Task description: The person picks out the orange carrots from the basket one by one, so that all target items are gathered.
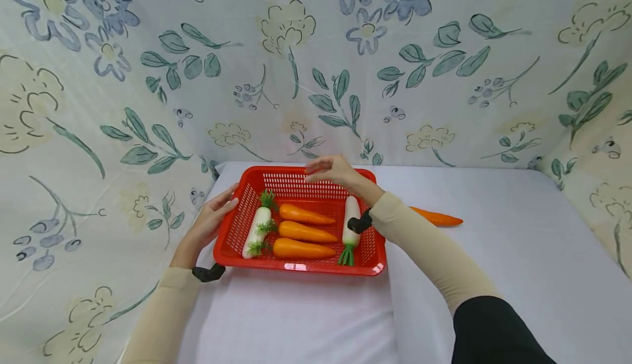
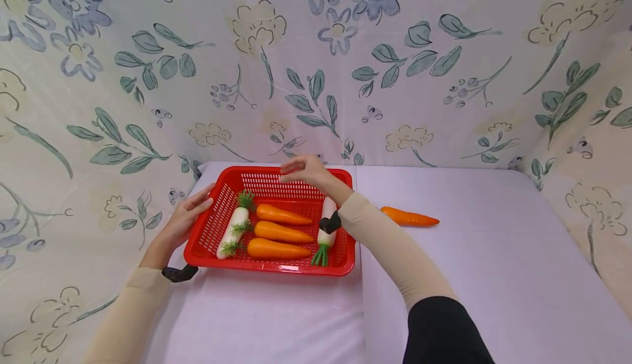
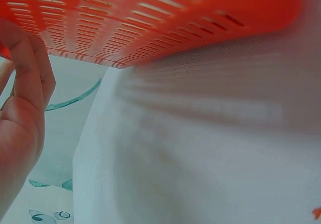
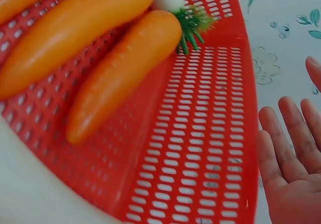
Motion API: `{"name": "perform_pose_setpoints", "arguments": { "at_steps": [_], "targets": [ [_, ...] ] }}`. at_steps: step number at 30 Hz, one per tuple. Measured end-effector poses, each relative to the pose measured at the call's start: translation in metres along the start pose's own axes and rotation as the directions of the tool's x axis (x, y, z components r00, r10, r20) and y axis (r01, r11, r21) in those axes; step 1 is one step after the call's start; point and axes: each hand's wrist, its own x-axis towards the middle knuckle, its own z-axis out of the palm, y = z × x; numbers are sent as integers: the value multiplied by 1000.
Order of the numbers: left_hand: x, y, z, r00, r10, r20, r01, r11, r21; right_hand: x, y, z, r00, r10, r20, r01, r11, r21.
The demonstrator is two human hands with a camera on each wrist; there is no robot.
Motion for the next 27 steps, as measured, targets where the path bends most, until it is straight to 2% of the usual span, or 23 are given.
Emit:
{"name": "perform_pose_setpoints", "arguments": {
  "at_steps": [7,14,17,23,27],
  "targets": [
    [1,-2,0,1000,4,-1,-4,1000,-6,8,16,25,998,62,2,-62,997,-35],
    [1,-3,-1,1000,12,2,-12,1000,-17,14,29,41,986,162,-33,-161,986,51],
    [1,-3,-2,1000,11,0,-11,1000,-23,15,34,48,982,186,-33,-184,982,47],
    [0,-2,-2,1000,17,9,-17,999,-28,11,43,64,981,194,-4,-194,981,23],
    [1,-2,-1,1000,19,12,-18,999,-27,2,47,70,971,240,-4,-240,971,12]
  ]
}}
